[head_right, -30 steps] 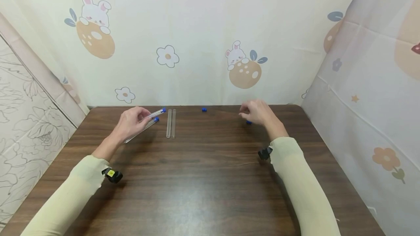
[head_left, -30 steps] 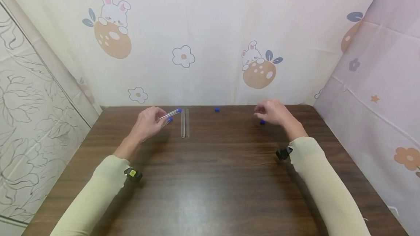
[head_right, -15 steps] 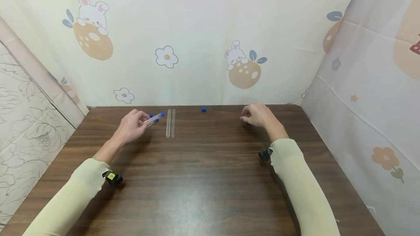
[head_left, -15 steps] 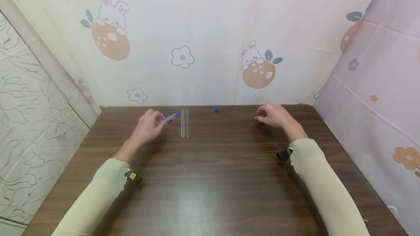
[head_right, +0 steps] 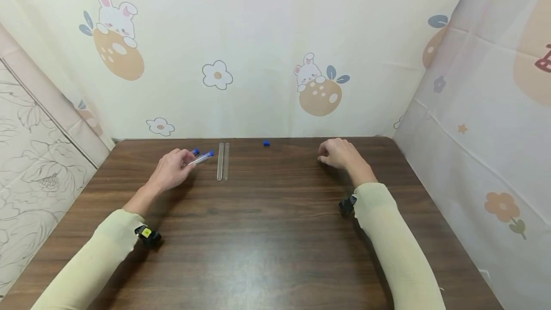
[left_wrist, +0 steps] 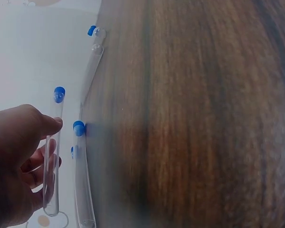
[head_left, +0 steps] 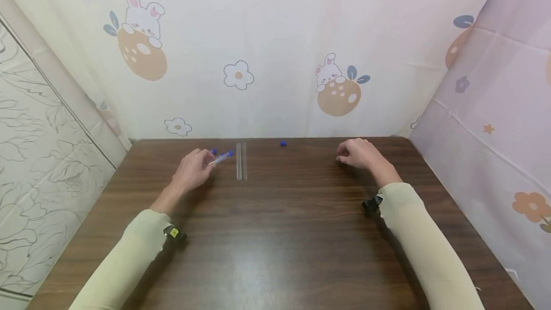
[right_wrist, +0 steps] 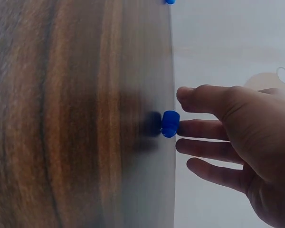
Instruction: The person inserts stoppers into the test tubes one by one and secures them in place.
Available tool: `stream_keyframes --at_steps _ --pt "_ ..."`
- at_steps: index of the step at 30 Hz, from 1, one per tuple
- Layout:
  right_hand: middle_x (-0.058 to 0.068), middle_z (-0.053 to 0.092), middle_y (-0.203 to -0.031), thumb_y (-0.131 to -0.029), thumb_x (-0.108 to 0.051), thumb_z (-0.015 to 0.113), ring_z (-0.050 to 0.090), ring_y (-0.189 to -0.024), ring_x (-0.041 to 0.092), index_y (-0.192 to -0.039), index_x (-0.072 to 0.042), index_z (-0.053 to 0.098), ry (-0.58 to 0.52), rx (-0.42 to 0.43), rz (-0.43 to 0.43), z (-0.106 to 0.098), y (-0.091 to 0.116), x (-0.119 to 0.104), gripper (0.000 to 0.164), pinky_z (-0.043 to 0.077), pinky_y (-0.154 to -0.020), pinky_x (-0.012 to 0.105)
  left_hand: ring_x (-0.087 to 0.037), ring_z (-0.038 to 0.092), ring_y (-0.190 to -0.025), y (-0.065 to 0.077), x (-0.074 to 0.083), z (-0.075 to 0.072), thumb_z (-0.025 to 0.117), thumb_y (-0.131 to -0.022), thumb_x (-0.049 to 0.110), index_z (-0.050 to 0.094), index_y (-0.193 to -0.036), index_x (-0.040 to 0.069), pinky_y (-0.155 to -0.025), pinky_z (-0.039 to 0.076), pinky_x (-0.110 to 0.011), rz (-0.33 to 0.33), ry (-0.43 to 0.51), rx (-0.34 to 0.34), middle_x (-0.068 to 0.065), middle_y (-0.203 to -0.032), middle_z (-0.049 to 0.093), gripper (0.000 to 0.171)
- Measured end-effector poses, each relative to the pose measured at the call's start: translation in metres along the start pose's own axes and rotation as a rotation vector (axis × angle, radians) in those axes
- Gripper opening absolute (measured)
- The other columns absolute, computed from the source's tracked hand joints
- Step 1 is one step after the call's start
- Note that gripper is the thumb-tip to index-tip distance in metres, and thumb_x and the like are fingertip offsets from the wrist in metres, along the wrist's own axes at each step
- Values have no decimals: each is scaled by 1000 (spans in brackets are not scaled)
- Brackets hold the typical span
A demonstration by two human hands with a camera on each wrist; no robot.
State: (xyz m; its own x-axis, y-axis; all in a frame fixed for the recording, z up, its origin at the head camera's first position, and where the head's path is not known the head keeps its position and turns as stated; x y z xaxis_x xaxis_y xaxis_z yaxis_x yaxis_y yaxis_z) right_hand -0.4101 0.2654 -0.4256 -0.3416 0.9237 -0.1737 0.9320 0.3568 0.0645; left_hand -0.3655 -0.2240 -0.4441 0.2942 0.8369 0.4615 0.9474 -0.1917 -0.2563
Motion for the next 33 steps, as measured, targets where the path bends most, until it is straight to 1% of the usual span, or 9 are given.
stream_keyframes --at_steps 2,4,9,14,19,23,27,33 --pt "15 84 -122 -108 -20 75 78 -115 38 -120 -8 83 19 -14 4 1 -1 0 19 60 -102 63 -37 68 -95 7 15 -9 76 -103 17 75 -120 1 -84 58 -55 -22 -15 -35 -20 -108 72 23" --pt "16 83 -123 -108 -20 74 78 -116 40 -120 -7 83 38 -29 5 2 -1 -1 19 60 -103 65 -37 69 -99 10 18 -10 75 -104 19 75 -123 2 -86 59 -57 -60 -43 -62 -20 -111 73 25" --pt "15 84 -122 -108 -20 75 78 -114 38 -119 -8 83 81 -50 -3 3 -1 -3 18 60 -102 64 -37 70 -101 11 11 -6 73 -105 24 75 -126 6 -84 59 -56 -122 -100 -106 -18 -115 74 27" --pt "14 84 -122 -107 -18 76 78 -114 38 -119 -9 83 107 -64 -8 4 -2 -5 17 60 -101 64 -38 71 -103 12 7 -4 73 -105 26 76 -127 7 -83 59 -57 -154 -130 -128 -18 -117 75 29" --pt "16 83 -125 -106 -17 77 78 -118 39 -121 -8 82 141 -84 -17 7 -4 -6 18 61 -103 64 -39 72 -105 11 4 -1 74 -105 28 76 -129 8 -84 60 -58 -164 -152 -148 -20 -120 76 32" --pt "16 83 -126 -106 -16 77 79 -118 40 -122 -7 82 152 -84 -21 9 -5 -5 19 61 -103 64 -41 74 -107 11 5 1 75 -104 29 77 -129 8 -84 61 -59 -163 -163 -160 -20 -122 78 32" --pt "16 84 -126 -106 -16 77 79 -118 40 -122 -8 82 156 -86 -22 8 -5 -6 19 61 -103 64 -41 76 -106 10 7 0 76 -103 29 78 -126 9 -82 62 -59 -159 -174 -156 -19 -120 80 31" --pt "16 84 -126 -105 -15 77 79 -118 40 -122 -8 83 157 -91 -21 8 -5 -6 19 62 -102 64 -40 75 -101 9 2 1 78 -102 28 80 -123 10 -77 61 -58 -173 -188 -151 -17 -114 79 28"
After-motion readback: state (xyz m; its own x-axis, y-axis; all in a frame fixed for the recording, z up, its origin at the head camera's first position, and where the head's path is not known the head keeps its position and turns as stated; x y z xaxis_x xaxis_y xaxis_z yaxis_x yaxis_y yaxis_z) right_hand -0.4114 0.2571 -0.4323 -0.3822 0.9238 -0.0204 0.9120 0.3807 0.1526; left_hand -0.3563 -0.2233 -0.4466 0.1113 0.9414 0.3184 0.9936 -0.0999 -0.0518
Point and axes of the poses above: each hand's wrist, its own y-axis away from the middle knuckle, its own z-axis out of the palm, x = y × z, the point moved 9 cm from there along -y, towards the middle knuckle
